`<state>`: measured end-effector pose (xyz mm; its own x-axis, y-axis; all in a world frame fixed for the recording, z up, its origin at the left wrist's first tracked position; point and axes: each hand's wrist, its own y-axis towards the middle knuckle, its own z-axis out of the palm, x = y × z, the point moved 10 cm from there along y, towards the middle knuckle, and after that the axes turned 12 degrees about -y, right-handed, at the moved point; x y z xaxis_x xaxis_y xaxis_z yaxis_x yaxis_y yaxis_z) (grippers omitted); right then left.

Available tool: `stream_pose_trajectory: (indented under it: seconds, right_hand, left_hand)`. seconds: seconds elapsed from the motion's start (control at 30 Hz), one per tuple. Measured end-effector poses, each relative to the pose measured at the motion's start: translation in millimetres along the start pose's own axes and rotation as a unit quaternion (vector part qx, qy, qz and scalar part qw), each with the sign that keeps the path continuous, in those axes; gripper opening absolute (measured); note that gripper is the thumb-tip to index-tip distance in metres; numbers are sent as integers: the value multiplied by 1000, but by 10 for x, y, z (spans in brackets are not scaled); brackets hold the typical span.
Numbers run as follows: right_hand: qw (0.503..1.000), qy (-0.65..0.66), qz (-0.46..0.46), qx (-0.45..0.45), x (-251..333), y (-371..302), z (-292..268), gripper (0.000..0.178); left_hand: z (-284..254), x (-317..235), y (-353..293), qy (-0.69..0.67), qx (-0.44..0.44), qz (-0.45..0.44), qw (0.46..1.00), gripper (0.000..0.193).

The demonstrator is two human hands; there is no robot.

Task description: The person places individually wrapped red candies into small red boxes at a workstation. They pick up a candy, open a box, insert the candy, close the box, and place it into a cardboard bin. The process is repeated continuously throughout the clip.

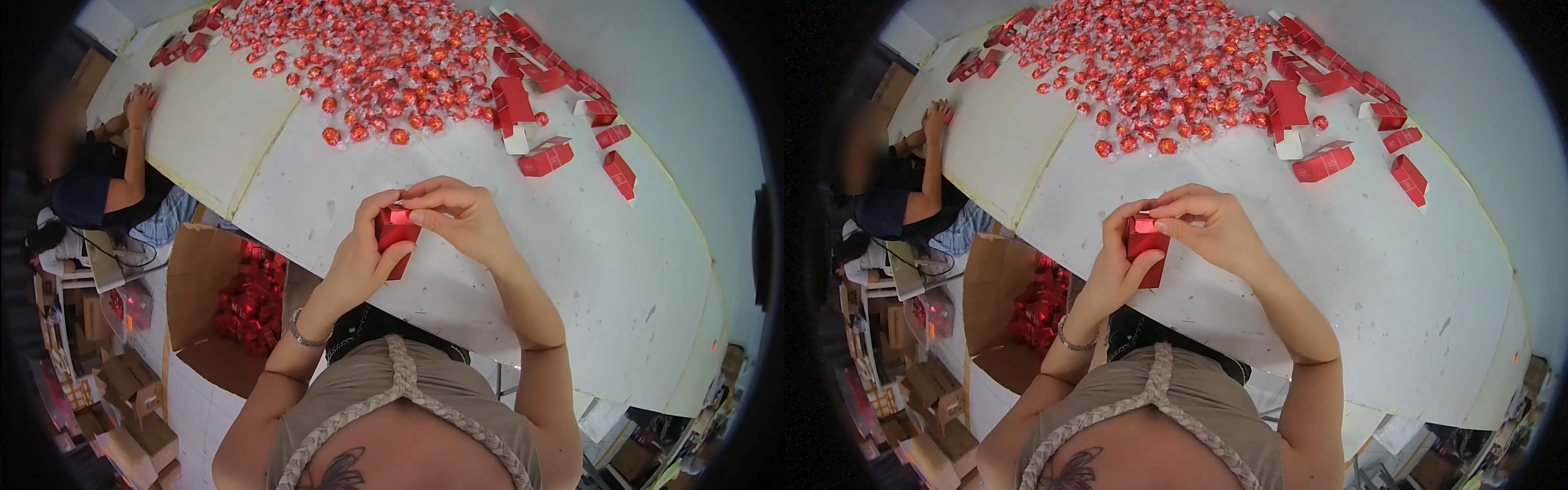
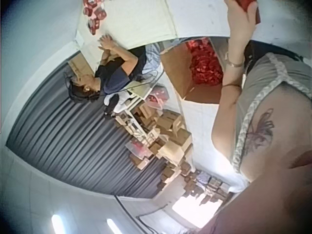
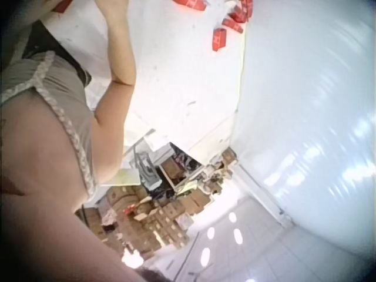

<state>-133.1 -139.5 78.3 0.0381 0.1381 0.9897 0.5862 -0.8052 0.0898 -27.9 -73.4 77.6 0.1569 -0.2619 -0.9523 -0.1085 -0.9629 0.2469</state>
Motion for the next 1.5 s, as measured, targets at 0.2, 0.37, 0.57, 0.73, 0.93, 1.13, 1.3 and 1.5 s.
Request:
stream_pose_trajectory:
  seconds: [0.2, 0.37, 0.57, 0.73, 0.93, 1.13, 1.3, 1.5]
  right_hand:
    - [994, -104, -23, -9, 84, 32, -24, 16]
    - [989, -144, 6, -32, 0, 58, -22, 14]
    - [980, -192, -16, -55, 46, -4, 70, 15]
    - [969, -192, -129, -84, 245, -36, 55, 10]
    - [939, -289, -182, -35, 199, 27, -49, 15]
    - [670, -639, 20, -377, -117, 362, -1759, 55]
    - [773, -608, -161, -85, -18, 454, -116, 29]
    - [874, -444, -130, -151, -64, 729, -216, 39]
  left_hand:
    - [23, -41, 53, 44, 18, 1, 999, 62]
    - [21, 8, 71, 76, 47, -69, 994, 59]
    - [-6, 111, 24, 74, 26, -67, 995, 56]
    - [-109, 86, 57, -53, -41, 5, 998, 45]
    - [-554, -70, -276, 26, -140, 15, 990, 26]
    - [-1732, 24, -948, 606, -181, -272, 725, 42]
    - [-799, -345, -273, 460, -105, -24, 881, 72]
    - [-585, 804, 36, 168, 14, -246, 954, 64]
